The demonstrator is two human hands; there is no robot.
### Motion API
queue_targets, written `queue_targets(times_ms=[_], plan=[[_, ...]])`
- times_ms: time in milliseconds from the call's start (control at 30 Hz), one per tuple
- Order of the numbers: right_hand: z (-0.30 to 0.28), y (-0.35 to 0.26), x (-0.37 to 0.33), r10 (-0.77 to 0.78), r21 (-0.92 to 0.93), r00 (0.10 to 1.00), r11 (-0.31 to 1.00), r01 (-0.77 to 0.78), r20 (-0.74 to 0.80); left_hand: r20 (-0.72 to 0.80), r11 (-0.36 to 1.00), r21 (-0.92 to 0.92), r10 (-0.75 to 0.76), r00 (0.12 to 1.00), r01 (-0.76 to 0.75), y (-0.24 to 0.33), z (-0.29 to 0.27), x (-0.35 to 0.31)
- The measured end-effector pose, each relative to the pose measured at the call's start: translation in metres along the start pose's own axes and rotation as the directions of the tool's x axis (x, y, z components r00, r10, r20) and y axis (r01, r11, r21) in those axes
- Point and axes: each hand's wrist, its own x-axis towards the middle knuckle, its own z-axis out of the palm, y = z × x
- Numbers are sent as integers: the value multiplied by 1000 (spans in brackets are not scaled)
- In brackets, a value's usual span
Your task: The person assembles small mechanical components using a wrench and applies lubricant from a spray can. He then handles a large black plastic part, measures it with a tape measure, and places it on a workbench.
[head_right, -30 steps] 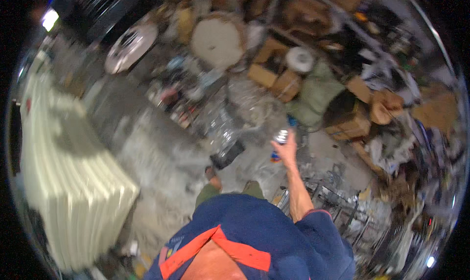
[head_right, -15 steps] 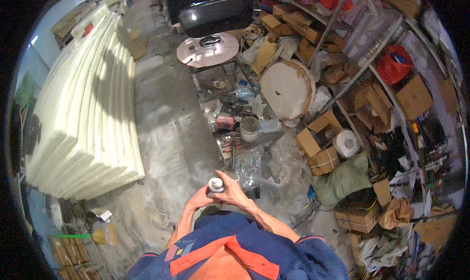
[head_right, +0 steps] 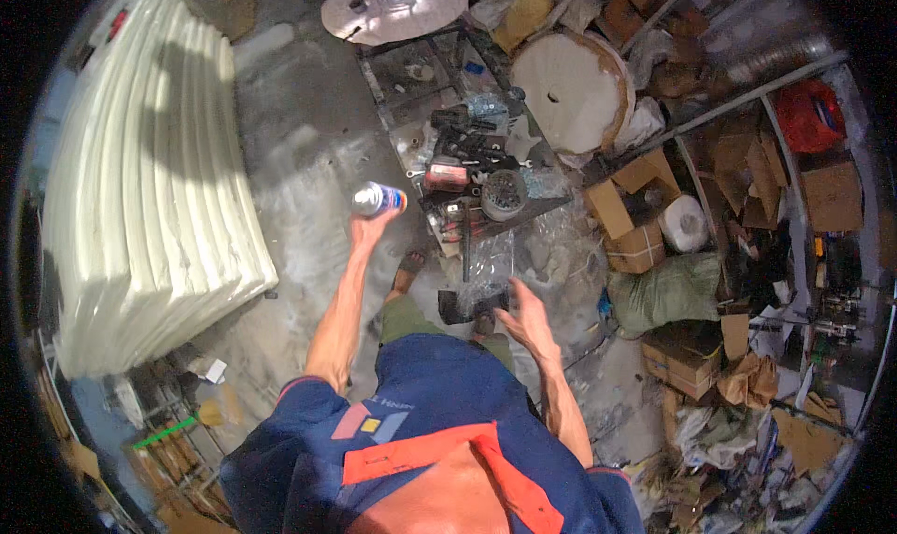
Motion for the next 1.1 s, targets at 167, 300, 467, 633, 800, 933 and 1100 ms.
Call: queue_targets(times_ms=[167,300,467,633,800,933,1100], plan=[[-1,-13,-38,568,151,805,822,-549,-169,-3,994,99,-37,999,37,-21,48,148],[33,-38,-79,726,219,642,687,-693,-245,-90,984,168,72,993,-56,-39,89,224],[95,-67,-105,853,230,516,519,-823,-79,18,991,88,104,994,-105,-45,122,277],[120,-88,-102,874,284,485,471,-835,-22,168,987,83,125,978,-140,-29,138,292],[119,-84,-99,870,296,489,486,-822,-67,314,981,87,136,940,-171,-27,132,287],[122,-74,-105,859,347,496,506,-790,-126,199,986,149,43,979,-74,-35,118,281],[150,-63,-117,830,385,541,548,-743,-138,349,951,264,-250,903,162,-58,54,240]])
